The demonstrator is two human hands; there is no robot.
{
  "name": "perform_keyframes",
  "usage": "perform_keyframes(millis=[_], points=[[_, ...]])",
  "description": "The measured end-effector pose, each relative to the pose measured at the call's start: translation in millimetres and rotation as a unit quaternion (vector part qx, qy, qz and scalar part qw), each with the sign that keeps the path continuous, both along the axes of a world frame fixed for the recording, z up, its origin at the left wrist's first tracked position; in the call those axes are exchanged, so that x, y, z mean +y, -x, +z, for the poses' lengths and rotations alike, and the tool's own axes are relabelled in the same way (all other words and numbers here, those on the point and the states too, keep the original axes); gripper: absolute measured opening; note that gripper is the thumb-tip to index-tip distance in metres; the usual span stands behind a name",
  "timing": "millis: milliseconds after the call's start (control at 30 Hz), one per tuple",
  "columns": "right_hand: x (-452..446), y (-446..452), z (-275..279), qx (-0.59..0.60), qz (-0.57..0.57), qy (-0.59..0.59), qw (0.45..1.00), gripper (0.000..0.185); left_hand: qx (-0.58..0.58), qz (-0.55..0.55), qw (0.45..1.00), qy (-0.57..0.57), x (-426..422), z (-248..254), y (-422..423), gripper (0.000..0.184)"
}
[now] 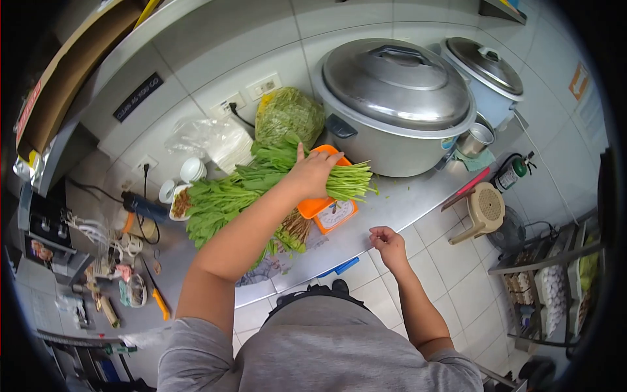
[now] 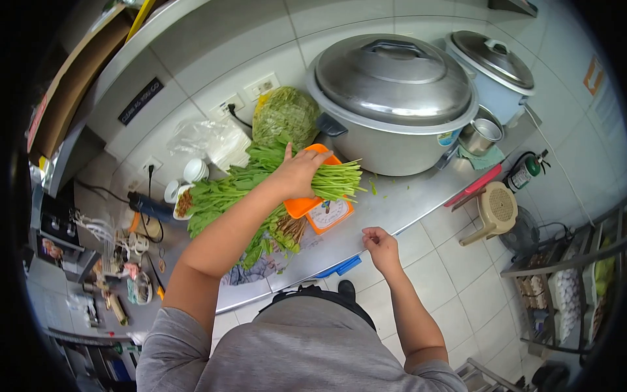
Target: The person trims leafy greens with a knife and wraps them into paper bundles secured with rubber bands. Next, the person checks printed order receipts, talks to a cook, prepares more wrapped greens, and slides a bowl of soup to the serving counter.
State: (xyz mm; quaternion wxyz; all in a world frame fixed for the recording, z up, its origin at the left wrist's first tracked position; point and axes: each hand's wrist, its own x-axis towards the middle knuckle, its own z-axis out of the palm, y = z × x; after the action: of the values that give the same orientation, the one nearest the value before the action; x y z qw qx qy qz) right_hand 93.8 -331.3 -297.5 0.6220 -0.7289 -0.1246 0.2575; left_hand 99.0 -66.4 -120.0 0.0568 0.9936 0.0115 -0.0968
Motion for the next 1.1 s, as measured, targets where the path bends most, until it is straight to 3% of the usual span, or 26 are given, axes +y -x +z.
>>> perform_keyframes(millis=[200, 267, 300, 333, 400, 467, 533, 600, 733, 800, 867, 933, 967, 1033, 1067, 1100], points=[[21.5, 10.0, -6.8, -0.017, 0.051, -0.002, 0.999, 0.022, -0.044, 0.007, 0.999, -0.018, 9.7, -8.1, 26.1, 0.104], [23.7, 17.7, -13.5, -0.022, 0.073, 0.010, 0.997, 0.022, -0.094, 0.007, 0.995, 0.034, 13.2, -1.8, 45.1, 0.102], [23.8, 21.1, -17.1, -0.022, 0.081, 0.013, 0.996, 0.022, -0.172, 0.004, 0.981, 0.092, 17.0, 3.8, 60.4, 0.094], [24.5, 24.9, -20.1, -0.022, 0.087, 0.014, 0.996, 0.022, -0.172, 0.011, 0.981, 0.093, 23.9, 9.6, 76.4, 0.094], [26.7, 33.8, -25.4, -0.021, 0.099, 0.013, 0.995, 0.022, -0.310, 0.090, 0.940, 0.114, 45.3, 18.5, 113.3, 0.077], [29.5, 43.2, -30.1, -0.010, 0.106, 0.038, 0.994, 0.021, -0.412, 0.174, 0.888, 0.110, 82.7, -4.4, 158.8, 0.055], [38.1, 55.6, -33.8, -0.005, 0.134, 0.045, 0.990, 0.021, -0.402, 0.285, 0.864, 0.104, 117.6, -46.6, 215.5, 0.036], [56.8, 67.8, -31.8, -0.005, 0.162, 0.051, 0.985, 0.021, -0.280, 0.387, 0.863, 0.164, 125.0, -88.7, 275.5, 0.023], [101.4, 99.5, -26.9, -0.079, 0.245, 0.068, 0.964, 0.022, -0.066, 0.219, 0.969, 0.096, 86.6, -143.1, 362.7, 0.031], [129.4, 119.5, -28.2, -0.090, 0.273, 0.059, 0.956, 0.021, -0.134, 0.198, 0.967, 0.090, 86.1, -172.0, 388.4, 0.038], [157.2, 141.6, -18.3, -0.100, 0.306, 0.055, 0.945, 0.022, -0.184, 0.227, 0.952, 0.090, 101.9, -167.1, 407.2, 0.044], [183.0, 167.1, -3.6, -0.105, 0.317, 0.057, 0.941, 0.022, -0.294, 0.351, 0.889, 0.010, 133.2, -167.0, 438.4, 0.043], [196.1, 181.3, 1.7, -0.087, 0.317, 0.060, 0.942, 0.023, -0.278, 0.406, 0.870, -0.004, 157.7, -162.7, 464.9, 0.042], [221.9, 212.0, -4.2, -0.077, 0.329, 0.064, 0.939, 0.022, -0.181, 0.605, 0.769, -0.097, 202.6, -157.2, 525.2, 0.044], [233.5, 226.8, -6.1, -0.063, 0.327, 0.069, 0.940, 0.022, -0.089, 0.697, 0.691, -0.170, 221.1, -170.6, 557.9, 0.049], [246.0, 245.8, -3.8, -0.060, 0.340, 0.061, 0.937, 0.021, -0.054, 0.757, 0.636, -0.139, 236.4, -169.3, 589.0, 0.052]])
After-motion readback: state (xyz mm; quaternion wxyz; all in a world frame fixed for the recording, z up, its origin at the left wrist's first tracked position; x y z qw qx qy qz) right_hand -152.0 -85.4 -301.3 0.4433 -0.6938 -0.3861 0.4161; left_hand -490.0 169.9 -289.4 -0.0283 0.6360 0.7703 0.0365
